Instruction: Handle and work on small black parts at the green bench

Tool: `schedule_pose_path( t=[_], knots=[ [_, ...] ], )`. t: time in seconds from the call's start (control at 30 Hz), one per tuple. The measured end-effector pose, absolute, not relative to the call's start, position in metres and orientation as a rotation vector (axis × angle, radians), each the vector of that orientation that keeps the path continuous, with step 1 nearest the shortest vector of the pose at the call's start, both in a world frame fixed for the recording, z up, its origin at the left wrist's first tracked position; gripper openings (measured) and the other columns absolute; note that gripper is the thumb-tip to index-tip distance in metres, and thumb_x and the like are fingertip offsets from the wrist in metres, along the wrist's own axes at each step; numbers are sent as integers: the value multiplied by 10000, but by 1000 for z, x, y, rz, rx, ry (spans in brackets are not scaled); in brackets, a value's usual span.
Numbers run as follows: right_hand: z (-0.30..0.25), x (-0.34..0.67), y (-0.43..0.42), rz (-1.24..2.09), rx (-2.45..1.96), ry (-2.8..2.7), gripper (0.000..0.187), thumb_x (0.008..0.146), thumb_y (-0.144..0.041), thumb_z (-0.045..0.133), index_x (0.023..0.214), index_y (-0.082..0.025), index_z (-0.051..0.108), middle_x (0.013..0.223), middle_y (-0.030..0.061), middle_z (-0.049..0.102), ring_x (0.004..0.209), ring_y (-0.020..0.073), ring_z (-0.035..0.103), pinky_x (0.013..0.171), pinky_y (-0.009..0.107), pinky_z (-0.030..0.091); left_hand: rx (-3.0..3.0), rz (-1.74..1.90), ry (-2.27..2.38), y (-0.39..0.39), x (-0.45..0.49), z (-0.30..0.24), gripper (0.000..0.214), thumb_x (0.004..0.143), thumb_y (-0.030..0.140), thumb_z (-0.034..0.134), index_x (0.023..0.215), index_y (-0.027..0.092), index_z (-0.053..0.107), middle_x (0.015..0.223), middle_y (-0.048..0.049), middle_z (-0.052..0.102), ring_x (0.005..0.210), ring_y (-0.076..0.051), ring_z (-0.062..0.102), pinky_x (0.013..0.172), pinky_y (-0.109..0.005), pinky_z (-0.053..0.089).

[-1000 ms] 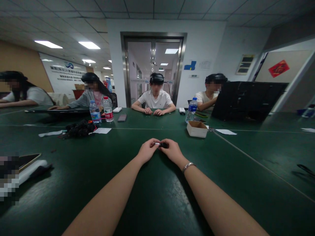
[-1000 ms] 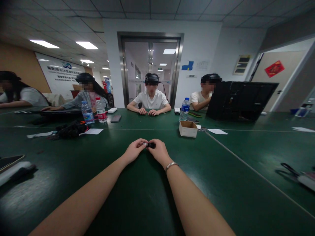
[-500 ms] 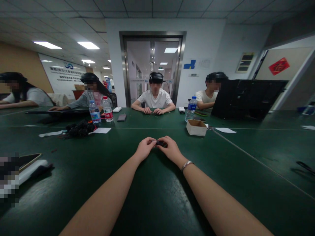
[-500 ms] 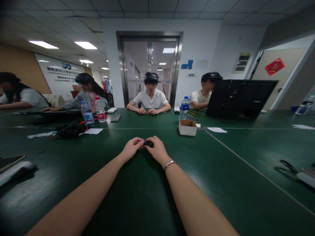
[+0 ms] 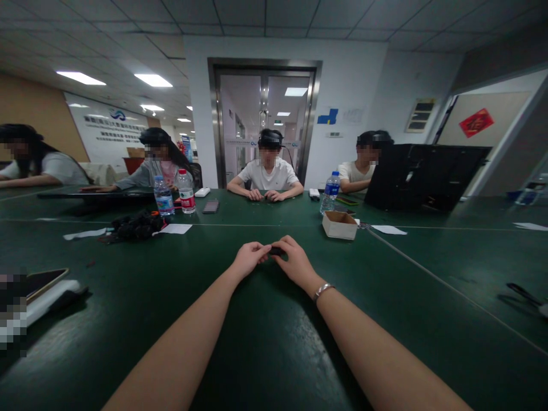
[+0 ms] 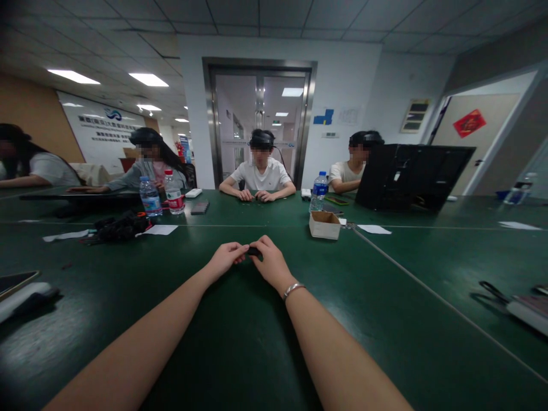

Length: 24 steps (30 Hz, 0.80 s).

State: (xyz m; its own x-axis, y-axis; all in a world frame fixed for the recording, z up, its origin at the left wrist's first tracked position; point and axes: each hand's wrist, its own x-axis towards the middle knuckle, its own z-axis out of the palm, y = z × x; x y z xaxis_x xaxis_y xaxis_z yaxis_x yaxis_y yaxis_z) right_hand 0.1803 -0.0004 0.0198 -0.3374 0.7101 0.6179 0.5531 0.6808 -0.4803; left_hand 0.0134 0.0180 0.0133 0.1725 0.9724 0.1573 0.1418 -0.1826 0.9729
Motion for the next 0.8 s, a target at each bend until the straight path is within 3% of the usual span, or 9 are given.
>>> schedule_pose_path(
  t=[0.23,0.53,0.67,0.8],
  knots=[
    [17,179,5,406,-993,-1902,266,709,-182,653,972,-204,625,890,19,570,767,131,547,711,277,460,1503,1207,1053,18,15,10,333,672,468,651,725,144,601,611,8,580,576,-107,509,569,-237,378],
    [10,185,20,1208,-958,-1510,364,629,-347,739,907,-145,619,650,-7,616,605,120,594,611,265,478,1497,1235,955,14,12,14,261,649,252,705,880,143,648,848,-45,672,811,-150,608,817,-296,453],
    [10,186,22,1254,-977,-1388,366,642,-397,744,867,-135,621,578,3,622,518,102,579,540,230,475,1501,1232,968,12,13,15,284,623,219,727,884,138,650,877,-57,683,794,-155,621,820,-314,465],
    [8,187,25,1311,-958,-1322,362,660,-413,736,859,-133,622,648,32,657,520,90,587,505,199,473,1506,1231,971,12,13,15,301,679,305,703,932,148,652,915,-70,682,837,-167,623,799,-305,470]
  ],
)
